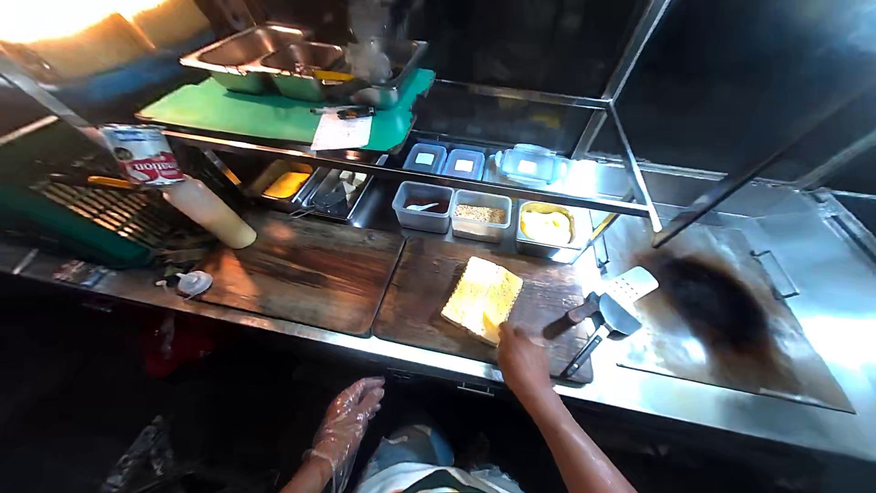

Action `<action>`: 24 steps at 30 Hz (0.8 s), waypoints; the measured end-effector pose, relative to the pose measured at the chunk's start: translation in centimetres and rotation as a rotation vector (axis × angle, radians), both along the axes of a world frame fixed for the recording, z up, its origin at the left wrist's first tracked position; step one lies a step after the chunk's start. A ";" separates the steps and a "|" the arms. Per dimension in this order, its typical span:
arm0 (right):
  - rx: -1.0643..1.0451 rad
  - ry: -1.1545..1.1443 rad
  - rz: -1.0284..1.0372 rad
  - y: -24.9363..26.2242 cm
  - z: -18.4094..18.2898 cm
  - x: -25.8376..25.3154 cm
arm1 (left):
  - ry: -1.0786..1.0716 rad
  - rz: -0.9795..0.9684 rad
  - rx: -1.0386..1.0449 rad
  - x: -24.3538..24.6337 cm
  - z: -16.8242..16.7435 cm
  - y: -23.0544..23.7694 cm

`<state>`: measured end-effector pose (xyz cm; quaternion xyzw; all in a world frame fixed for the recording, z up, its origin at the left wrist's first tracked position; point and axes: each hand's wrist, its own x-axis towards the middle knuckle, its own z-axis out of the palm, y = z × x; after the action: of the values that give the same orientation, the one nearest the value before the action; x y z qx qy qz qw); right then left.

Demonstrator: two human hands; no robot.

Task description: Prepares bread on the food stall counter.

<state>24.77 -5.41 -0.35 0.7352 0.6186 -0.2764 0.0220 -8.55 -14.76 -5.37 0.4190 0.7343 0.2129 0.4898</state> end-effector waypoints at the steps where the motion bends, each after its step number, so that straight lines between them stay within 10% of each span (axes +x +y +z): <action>1: -0.031 0.083 -0.015 -0.7 0.4 0.3 | 0.000 0.037 0.006 -0.5 -0.1 -0.9; 7: -0.148 0.766 -0.395 -0.9 -1.8 1.0 | 0.039 0.240 -0.141 -3.8 -2.6 -8.2; 17: -0.127 0.566 -0.313 -1.4 -1.5 2.1 | 0.154 0.145 -0.367 -7.4 -6.0 -14.8; 24: 0.333 -0.030 0.262 -2.9 -2.7 2.5 | 0.023 0.300 -0.290 -5.6 -5.8 -10.1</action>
<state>27.30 -8.31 -3.01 0.6460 0.7456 -0.1540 -0.0547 -14.16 -24.90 -11.16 0.2325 0.8170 0.1705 0.4994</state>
